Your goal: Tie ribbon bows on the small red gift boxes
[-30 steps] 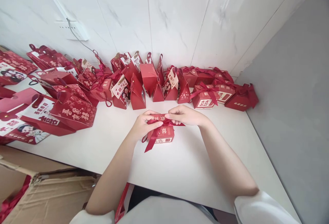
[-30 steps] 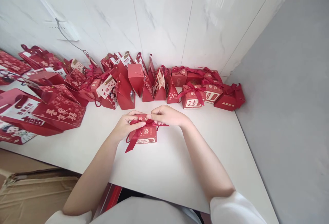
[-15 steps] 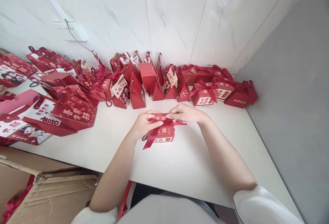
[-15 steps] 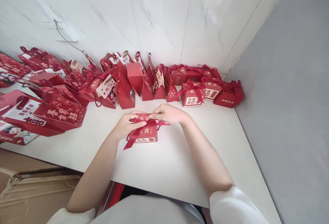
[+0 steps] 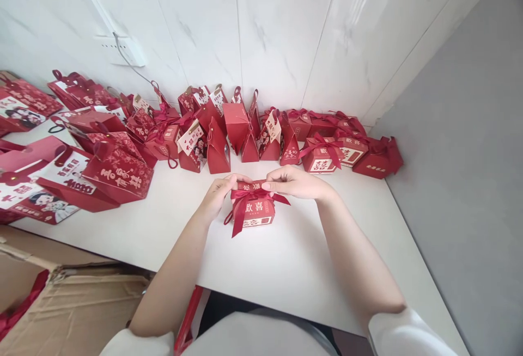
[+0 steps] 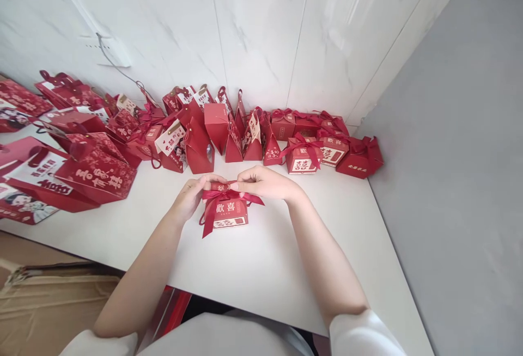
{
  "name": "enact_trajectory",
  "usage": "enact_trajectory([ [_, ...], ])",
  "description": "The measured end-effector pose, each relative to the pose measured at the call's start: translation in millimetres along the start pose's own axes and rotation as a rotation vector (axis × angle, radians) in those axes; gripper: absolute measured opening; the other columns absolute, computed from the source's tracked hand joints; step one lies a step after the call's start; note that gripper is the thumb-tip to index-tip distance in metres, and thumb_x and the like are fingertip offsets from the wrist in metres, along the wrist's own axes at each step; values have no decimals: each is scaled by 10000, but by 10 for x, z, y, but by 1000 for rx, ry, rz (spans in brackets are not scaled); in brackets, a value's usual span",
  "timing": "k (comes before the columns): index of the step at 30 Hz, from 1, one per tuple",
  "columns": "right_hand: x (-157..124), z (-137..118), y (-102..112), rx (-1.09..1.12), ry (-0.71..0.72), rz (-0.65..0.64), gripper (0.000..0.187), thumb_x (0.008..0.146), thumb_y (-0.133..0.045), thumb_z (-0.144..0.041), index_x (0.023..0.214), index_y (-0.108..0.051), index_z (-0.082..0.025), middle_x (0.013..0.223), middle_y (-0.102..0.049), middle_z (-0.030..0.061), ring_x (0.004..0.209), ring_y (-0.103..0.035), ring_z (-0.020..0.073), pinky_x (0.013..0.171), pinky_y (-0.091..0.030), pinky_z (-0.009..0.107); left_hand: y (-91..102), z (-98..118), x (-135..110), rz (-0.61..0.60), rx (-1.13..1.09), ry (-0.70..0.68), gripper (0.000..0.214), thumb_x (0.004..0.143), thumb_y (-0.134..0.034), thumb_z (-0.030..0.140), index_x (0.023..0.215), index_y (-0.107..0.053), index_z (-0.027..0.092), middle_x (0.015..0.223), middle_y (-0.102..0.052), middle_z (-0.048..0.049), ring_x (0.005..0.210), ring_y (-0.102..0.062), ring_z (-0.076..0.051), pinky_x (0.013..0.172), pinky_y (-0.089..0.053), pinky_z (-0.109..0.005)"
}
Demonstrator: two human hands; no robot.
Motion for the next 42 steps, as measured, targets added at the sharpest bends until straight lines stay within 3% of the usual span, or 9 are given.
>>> enact_trajectory([
  [4,21,2,17,-116,7,102,431,877,-526,-564,699,-606,-179,649,-457,-30,573,-376,96,538,-287,242,-37,72,-13,75,122,-49,229,824,-658,403,793,-625,179,1185,-625,-82,1102,-587,-250,953,-438,-376],
  [7,48,30,23,-177,0,160,447,862,-535,-589,708,-653,-186,743,-513,-4,658,-462,119,613,-348,255,-85,108,-24,67,186,-41,216,784,-705,378,889,-628,205,1235,-590,-78,1167,-557,-266,970,-432,-393],
  [12,68,53,-25,-171,9,80,331,835,-616,-521,779,-704,-207,849,-542,20,767,-538,153,714,-415,286,-127,75,-35,62,283,-7,204,748,-735,379,787,-675,188,1198,-586,-92,1141,-570,-275,968,-440,-402],
  [18,95,40,-4,-108,89,131,191,869,-607,-369,801,-636,-194,1166,-571,63,1002,-553,186,845,-436,334,-145,14,-29,6,286,55,179,762,-713,351,779,-655,182,1204,-586,-87,1097,-595,-260,944,-457,-395],
  [26,164,135,-5,-144,162,185,202,875,-597,-363,779,-589,-186,1145,-580,58,943,-551,167,822,-425,321,-182,-3,-28,-55,316,46,138,763,-699,304,750,-639,180,1200,-599,-72,1098,-597,-246,1000,-418,-392],
  [29,194,137,2,-110,149,251,216,875,-592,-379,782,-585,-184,1003,-631,46,882,-574,161,810,-432,313,-197,-8,-15,-10,268,32,164,766,-699,320,750,-626,175,1211,-599,-80,1117,-589,-252,992,-424,-386],
  [33,135,132,92,14,55,328,285,879,-561,-473,958,-597,-200,1020,-651,46,902,-605,174,842,-464,337,-123,-8,2,84,121,16,230,778,-687,386,865,-597,192,1238,-597,-80,1125,-583,-252,944,-451,-372],
  [38,-56,116,191,-38,-64,235,393,871,-547,-541,1140,-580,-257,1247,-600,65,1137,-567,235,964,-452,425,53,73,-8,95,91,-76,241,859,-574,434,900,-585,197,1268,-584,-87,1231,-501,-256,990,-401,-353],
  [42,-82,124,109,-166,6,80,849,678,-778,-491,1420,-395,-336,1487,-409,71,1361,-388,295,1075,-373,480,81,116,-27,47,186,-42,257,847,-585,449,876,-601,193,1328,-544,-94,1215,-509,-273,957,-425,-353],
])
Point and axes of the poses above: each hand's wrist, its own x-axis towards the middle knuckle, its own y-axis out of the back of the hand, z = x × y, the point moved 5 cm from there along x, towards the middle knuckle
